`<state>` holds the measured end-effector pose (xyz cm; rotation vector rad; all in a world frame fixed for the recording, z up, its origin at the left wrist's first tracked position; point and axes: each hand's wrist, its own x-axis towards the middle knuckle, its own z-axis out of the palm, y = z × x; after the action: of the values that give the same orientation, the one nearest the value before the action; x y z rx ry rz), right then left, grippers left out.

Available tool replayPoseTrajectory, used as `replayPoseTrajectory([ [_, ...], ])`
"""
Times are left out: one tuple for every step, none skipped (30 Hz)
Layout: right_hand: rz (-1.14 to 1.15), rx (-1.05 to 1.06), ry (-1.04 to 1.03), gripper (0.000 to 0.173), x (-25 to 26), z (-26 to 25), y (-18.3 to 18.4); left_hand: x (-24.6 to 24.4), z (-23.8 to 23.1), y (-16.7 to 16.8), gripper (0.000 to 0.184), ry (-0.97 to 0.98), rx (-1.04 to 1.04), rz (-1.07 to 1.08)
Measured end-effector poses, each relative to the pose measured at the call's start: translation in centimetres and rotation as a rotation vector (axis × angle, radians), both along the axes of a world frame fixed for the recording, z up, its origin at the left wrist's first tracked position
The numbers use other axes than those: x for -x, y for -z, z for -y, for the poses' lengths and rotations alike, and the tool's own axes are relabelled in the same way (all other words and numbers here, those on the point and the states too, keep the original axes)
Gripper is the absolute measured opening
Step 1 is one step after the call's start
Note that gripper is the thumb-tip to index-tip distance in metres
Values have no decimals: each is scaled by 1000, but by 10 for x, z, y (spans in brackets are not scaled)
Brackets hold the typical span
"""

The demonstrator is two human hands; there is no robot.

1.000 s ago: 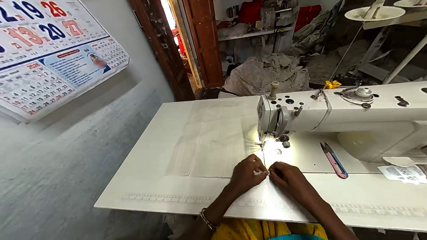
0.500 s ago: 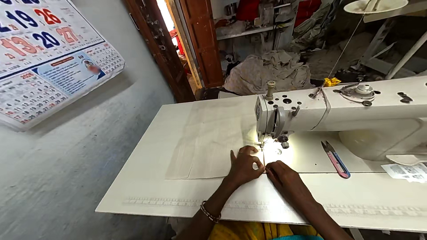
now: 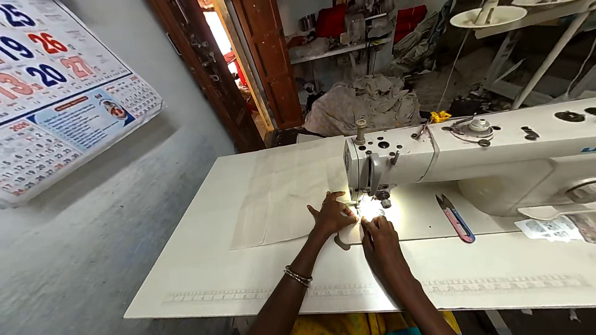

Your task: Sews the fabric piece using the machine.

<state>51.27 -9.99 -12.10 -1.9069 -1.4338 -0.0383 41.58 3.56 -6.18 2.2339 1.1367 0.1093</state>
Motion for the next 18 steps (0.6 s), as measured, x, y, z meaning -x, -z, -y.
replayPoseTrajectory([
  [-21,29,8,26,1,-3,-4,-2,-3,2,21,-18,-5,1],
  [-32,58,15,27,1,-6,-7,-4,-4,3,22,-31,-15,11],
  [-35,85,20,28,1,-8,-10,-4,-5,5,22,-34,-35,32],
  [-38,105,21,28,1,-10,-12,-2,-4,7,22,-20,-68,69],
  [-36,114,17,29,0,-11,-12,3,-3,10,22,11,-107,119],
  [-40,127,8,31,-2,-11,-12,9,-4,15,23,45,-143,139],
  [-52,137,-7,31,-6,-9,-11,16,-6,18,23,74,-176,128],
  [-67,126,-28,31,-11,-6,-8,27,-8,20,25,92,-227,97],
  [-81,98,-48,31,-16,0,-4,43,-13,22,27,90,-293,66],
  [-82,54,-62,30,-21,6,2,65,-21,26,27,53,-370,40],
  [-82,11,-74,30,-25,14,9,94,-32,30,27,-21,-453,32],
  [-94,-17,-86,31,-29,23,15,127,-42,34,26,-118,-527,25],
  [-127,-27,-96,31,-32,33,18,161,-49,37,26,-217,-586,-1],
  [-173,-28,-102,30,-35,41,19,188,-50,32,24,-276,-618,-70],
  [-216,-29,-104,28,-37,47,19,206,-41,20,22,-267,-580,-187],
  [-241,-44,-99,25,-38,49,18,212,-21,2,21,-182,-484,-334],
  [-253,-65,-86,22,-37,47,16,209,8,-18,23,-49,-349,-472],
  [-255,-73,-65,19,-33,41,11,198,47,-35,23,123,-233,-565],
])
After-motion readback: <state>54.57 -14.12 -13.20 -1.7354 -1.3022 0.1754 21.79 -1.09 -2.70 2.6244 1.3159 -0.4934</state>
